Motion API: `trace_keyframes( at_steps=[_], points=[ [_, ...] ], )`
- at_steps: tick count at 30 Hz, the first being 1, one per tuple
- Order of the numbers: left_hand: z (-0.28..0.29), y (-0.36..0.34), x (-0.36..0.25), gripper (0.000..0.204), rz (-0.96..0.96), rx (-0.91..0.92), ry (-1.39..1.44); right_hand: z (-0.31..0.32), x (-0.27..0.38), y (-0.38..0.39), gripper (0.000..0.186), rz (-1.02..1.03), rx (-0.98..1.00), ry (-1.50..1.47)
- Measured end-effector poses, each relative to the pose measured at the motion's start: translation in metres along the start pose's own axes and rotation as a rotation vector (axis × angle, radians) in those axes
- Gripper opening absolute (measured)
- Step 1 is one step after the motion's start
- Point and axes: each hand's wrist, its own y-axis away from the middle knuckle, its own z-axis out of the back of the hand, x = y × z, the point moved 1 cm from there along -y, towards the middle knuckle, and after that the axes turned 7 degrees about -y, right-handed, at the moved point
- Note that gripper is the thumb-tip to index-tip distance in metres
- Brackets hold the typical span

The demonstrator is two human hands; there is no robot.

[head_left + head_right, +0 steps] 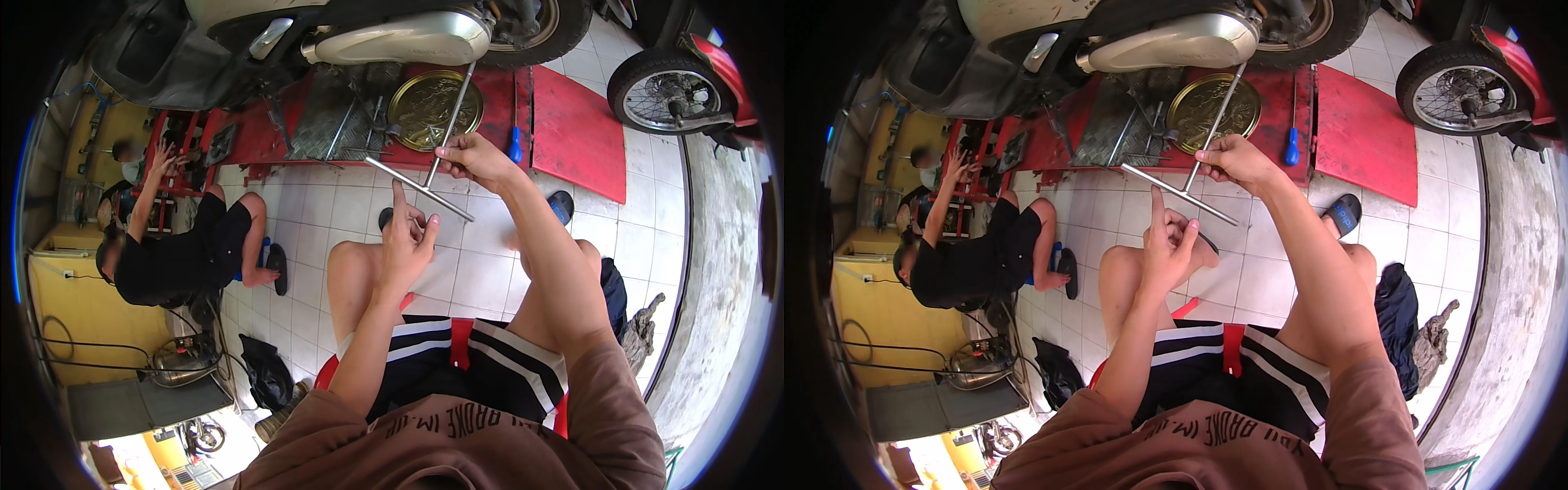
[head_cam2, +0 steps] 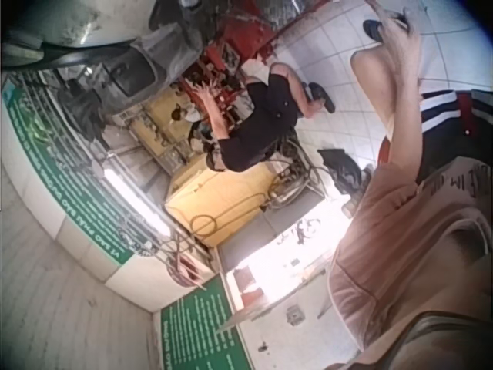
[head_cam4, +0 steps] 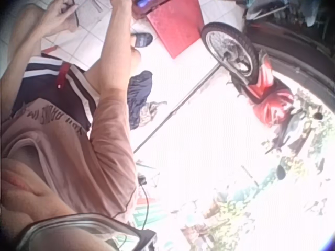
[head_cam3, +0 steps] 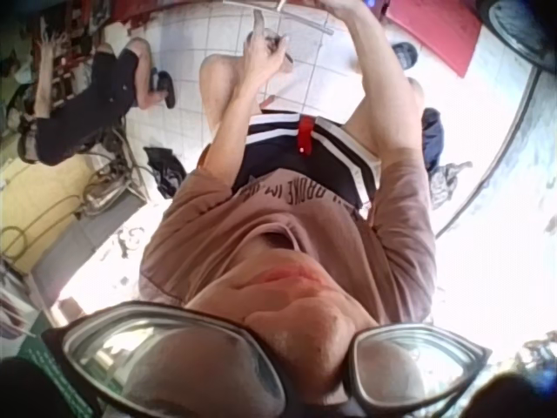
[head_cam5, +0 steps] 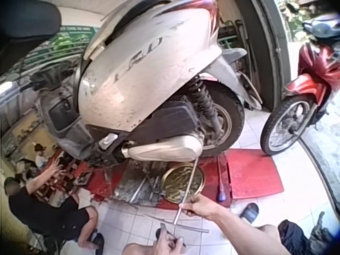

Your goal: The person uses a T-handle wrench to tighten a bolt on the underside of a white motorcycle. They repeatedly apply torque to the fastener while standing in a workshop environment.

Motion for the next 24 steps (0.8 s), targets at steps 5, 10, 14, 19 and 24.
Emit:
trace_keyframes(
  at_steps=[5,10,14,19,24],
  points=[
    [-0.004,-0.005,0.011,0.07,-0.232,0.452,-0.363,0.0,0.003,0.001,0.019,-0.023,-0.025,0.035],
    [-0.002,-0.008,-0.012,0.068,-0.076,0.185,-0.111,-0.001,0.009,0.005,0.017,-0.014,-0.054,-0.003],
    [-0.004,0.001,0.003,0.069,-0.103,0.296,-0.198,0.003,0.009,0.004,0.019,-0.008,-0.055,0.061],
    [-0.01,0.001,-0.018,0.067,-0.095,0.236,-0.134,0.001,0.009,0.006,0.018,-0.002,-0.101,0.075],
    [-0.015,0.003,0.024,0.065,0.029,0.046,-0.176,-0.001,0.011,0.005,0.018,-0.009,-0.078,-0.019]
  ],
)
